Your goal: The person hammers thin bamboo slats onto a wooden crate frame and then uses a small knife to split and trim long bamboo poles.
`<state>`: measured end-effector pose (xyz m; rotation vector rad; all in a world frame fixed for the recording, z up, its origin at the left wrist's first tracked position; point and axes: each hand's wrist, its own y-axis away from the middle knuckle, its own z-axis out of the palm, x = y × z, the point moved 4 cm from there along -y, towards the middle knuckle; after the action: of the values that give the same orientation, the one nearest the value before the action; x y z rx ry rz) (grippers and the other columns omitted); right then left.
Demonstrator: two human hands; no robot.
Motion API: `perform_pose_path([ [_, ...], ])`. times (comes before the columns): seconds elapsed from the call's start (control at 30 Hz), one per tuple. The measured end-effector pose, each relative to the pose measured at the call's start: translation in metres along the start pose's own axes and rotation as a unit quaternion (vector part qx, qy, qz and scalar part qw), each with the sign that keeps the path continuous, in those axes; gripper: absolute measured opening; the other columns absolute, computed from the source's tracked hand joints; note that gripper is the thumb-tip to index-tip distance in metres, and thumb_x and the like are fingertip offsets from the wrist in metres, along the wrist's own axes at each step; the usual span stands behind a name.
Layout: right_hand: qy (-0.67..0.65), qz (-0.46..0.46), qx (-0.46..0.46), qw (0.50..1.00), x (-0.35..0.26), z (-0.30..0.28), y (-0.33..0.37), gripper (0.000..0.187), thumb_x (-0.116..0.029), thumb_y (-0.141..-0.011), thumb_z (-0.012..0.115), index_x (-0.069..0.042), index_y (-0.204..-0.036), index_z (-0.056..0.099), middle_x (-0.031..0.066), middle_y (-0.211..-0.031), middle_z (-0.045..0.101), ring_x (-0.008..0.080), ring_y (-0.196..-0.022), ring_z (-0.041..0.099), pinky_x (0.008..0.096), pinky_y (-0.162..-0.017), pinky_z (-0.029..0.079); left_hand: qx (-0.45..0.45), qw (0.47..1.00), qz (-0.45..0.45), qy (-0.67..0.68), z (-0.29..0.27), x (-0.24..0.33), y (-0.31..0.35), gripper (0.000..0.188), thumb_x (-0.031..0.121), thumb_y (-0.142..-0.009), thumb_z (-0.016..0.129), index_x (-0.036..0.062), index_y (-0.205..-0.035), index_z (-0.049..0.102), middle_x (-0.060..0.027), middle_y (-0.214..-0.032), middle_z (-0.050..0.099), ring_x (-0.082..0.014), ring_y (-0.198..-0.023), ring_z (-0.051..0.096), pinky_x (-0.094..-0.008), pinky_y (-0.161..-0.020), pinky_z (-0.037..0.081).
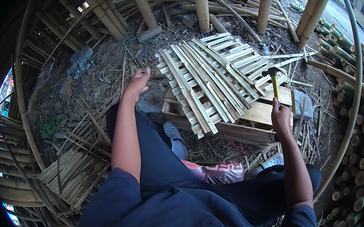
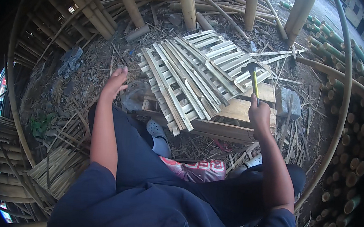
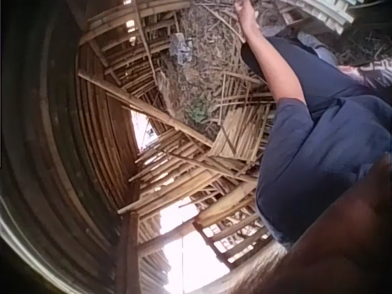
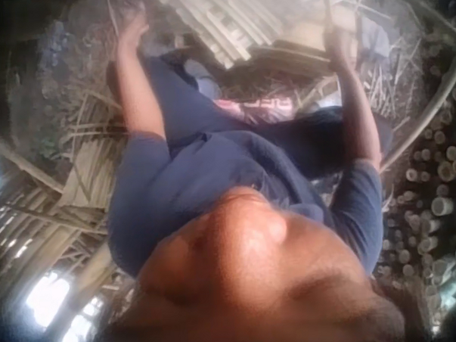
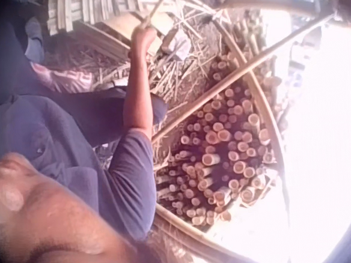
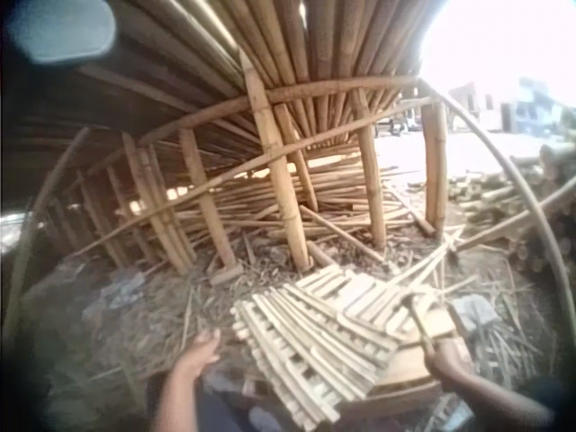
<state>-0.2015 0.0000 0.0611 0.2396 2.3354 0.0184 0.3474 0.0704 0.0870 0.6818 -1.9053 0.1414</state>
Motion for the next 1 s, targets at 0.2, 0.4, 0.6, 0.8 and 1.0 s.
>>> perform_pose_path([
  [0.2, -0.097, 0.074, 0.029, 0.992, 0.020, 0.020, -0.010, 0.061, -0.043, -0.107, 0.049, 0.008, -0.077, 0.063, 0.0118, -0.058, 0.054, 0.0212, -0.052, 0.051, 0.0435, -0.054, 0.041, -0.185, 0.973, -0.107, -0.082, 0.075, -0.028, -0.006, 0.089, 0.065, -0.098, 0.052, -0.0136, -0.139, 0.049, -0.0286, -0.134, 0.061, -0.0339, -0.126, 0.061, -0.0417, -0.095, 0.054],
  [0.4, -0.115, 0.103, 0.016, 0.988, 0.037, 0.019, -0.007, 0.058, -0.045, -0.106, 0.050, 0.007, -0.084, 0.066, 0.0078, -0.060, 0.055, 0.0177, -0.053, 0.050, 0.0399, -0.052, 0.041, -0.071, 0.994, -0.075, -0.037, 0.106, -0.023, -0.026, 0.099, 0.071, -0.087, 0.063, -0.0158, -0.134, 0.055, -0.0271, -0.140, 0.058, -0.0319, -0.130, 0.056, -0.0409, -0.108, 0.043],
  [0.6, -0.075, 0.071, -0.014, 0.995, 0.016, 0.020, -0.002, 0.060, -0.045, -0.106, 0.050, 0.010, -0.088, 0.067, 0.0132, -0.062, 0.058, 0.0209, -0.056, 0.055, 0.0425, -0.057, 0.044, 0.043, 0.991, -0.114, 0.056, 0.105, -0.057, -0.059, 0.083, 0.052, -0.077, 0.084, -0.0118, -0.126, 0.064, -0.0225, -0.128, 0.066, -0.0283, -0.113, 0.065, -0.0418, -0.097, 0.050],
  [0.8, -0.038, 0.043, 0.041, 0.998, 0.015, 0.012, 0.003, 0.053, -0.039, -0.105, 0.051, 0.009, -0.088, 0.067, 0.0275, -0.073, 0.066, 0.0450, -0.070, 0.065, 0.0496, -0.067, 0.047, 0.042, 0.980, -0.029, 0.193, 0.112, -0.025, -0.048, 0.057, 0.030, -0.076, 0.090, -0.0100, -0.113, 0.070, -0.0151, -0.112, 0.073, -0.0223, -0.097, 0.069, -0.0366, -0.085, 0.054],
  [1.0, 0.140, 0.028, 0.111, 0.984, 0.028, -0.017, -0.002, 0.036, -0.023, -0.103, 0.052, 0.010, -0.094, 0.063, 0.0359, -0.090, 0.067, 0.0513, -0.088, 0.067, 0.0559, -0.078, 0.052, 0.105, 0.987, -0.044, 0.116, 0.108, 0.002, -0.038, 0.043, 0.026, -0.082, 0.084, -0.0085, -0.105, 0.073, -0.0120, -0.102, 0.073, -0.0193, -0.086, 0.069, -0.0357, -0.078, 0.054],
])
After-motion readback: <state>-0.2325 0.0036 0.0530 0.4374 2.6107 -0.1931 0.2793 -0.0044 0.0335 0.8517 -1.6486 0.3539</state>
